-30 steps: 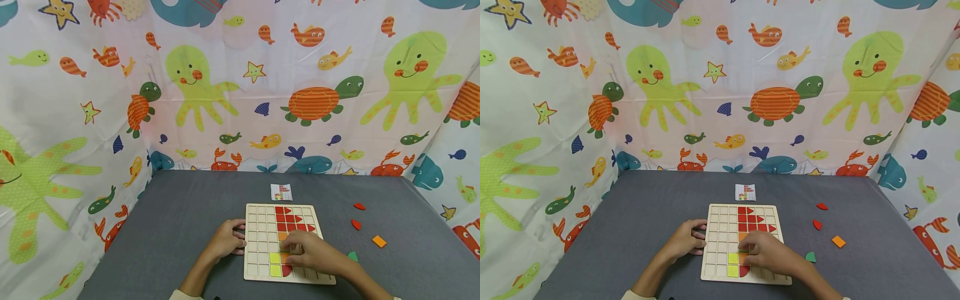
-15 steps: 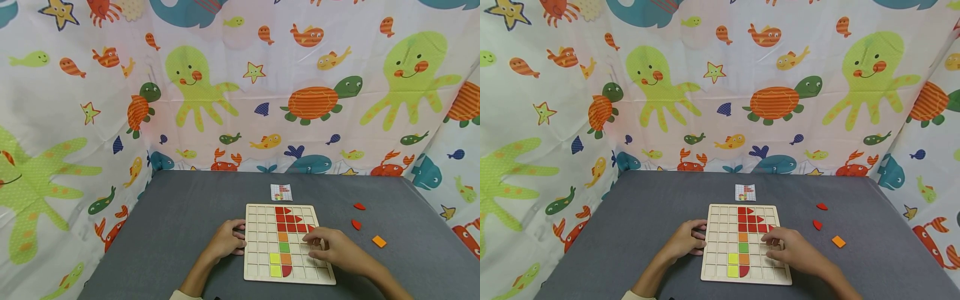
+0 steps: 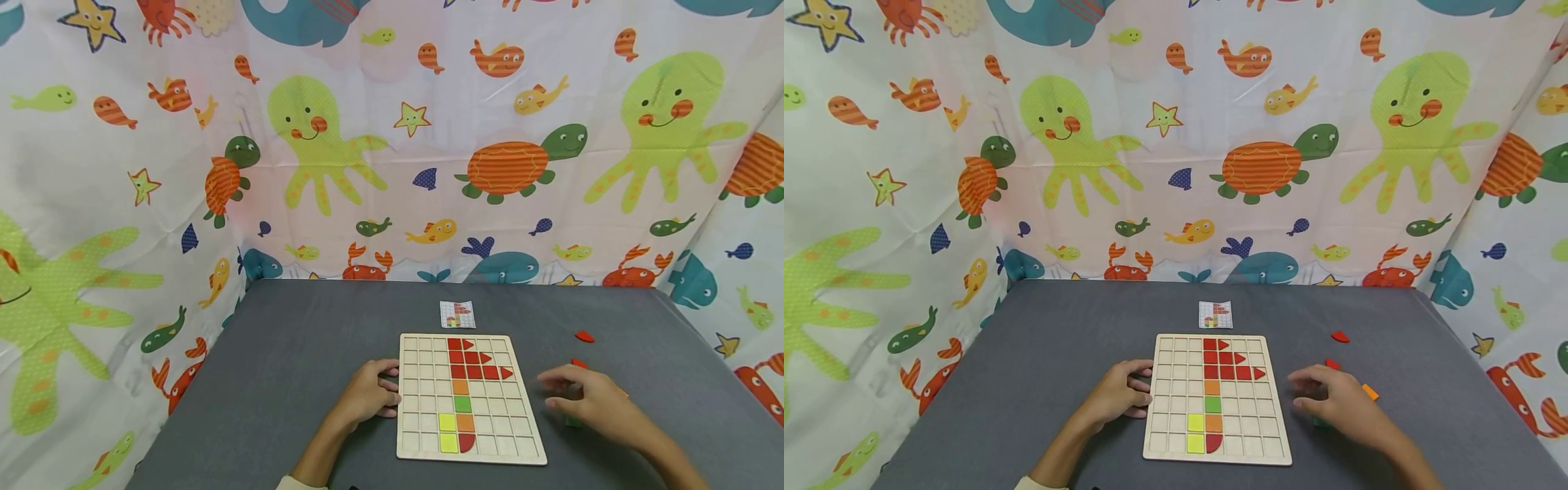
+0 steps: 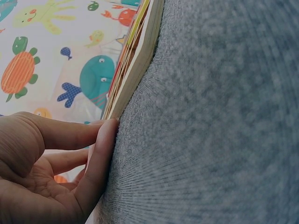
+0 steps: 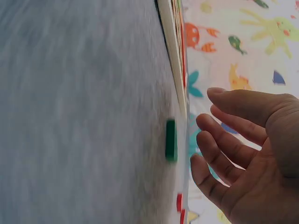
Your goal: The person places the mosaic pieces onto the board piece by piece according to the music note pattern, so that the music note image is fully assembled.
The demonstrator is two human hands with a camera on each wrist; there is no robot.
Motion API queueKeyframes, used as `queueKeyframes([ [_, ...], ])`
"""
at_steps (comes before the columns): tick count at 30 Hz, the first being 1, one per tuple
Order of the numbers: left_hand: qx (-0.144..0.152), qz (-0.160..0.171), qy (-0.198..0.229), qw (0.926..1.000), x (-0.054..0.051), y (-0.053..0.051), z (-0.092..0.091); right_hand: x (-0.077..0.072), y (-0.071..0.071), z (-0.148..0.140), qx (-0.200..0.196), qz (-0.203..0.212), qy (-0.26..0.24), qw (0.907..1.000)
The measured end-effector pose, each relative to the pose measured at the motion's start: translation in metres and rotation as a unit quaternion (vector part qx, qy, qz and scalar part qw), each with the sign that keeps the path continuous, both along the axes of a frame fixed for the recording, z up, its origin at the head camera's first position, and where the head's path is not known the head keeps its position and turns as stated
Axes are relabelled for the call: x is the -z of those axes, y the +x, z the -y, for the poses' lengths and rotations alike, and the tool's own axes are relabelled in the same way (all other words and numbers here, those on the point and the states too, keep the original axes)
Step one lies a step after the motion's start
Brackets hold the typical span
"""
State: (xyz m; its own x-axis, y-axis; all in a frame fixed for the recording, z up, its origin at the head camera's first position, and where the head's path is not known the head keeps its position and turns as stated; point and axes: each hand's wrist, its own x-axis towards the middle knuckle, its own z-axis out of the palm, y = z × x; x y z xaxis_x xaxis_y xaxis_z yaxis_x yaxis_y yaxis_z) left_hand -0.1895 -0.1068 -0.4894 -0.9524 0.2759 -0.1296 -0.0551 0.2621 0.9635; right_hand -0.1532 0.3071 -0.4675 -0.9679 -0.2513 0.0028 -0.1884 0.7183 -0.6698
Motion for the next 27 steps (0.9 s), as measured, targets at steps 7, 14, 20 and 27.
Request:
queueKeyframes([
  [7,0.001,-0.001,0.002,1.0,0.0,0.0,0.0,-0.003,0.0,-0.027,0.054,-0.009,0.04,0.9977],
  [14,0.011,-0.004,0.006,0.9999,-0.001,0.001,0.001,0.0,-0.001,-0.054,0.089,-0.025,0.079,0.9926],
  [20,0.01,-0.005,0.006,0.9999,-0.001,0.001,0.002,0.002,-0.005,-0.079,0.101,-0.014,0.099,0.9898],
  [27,0.007,-0.001,0.002,1.0,-0.002,0.001,0.002,0.002,-0.006,-0.098,0.101,0.02,0.113,0.9883],
])
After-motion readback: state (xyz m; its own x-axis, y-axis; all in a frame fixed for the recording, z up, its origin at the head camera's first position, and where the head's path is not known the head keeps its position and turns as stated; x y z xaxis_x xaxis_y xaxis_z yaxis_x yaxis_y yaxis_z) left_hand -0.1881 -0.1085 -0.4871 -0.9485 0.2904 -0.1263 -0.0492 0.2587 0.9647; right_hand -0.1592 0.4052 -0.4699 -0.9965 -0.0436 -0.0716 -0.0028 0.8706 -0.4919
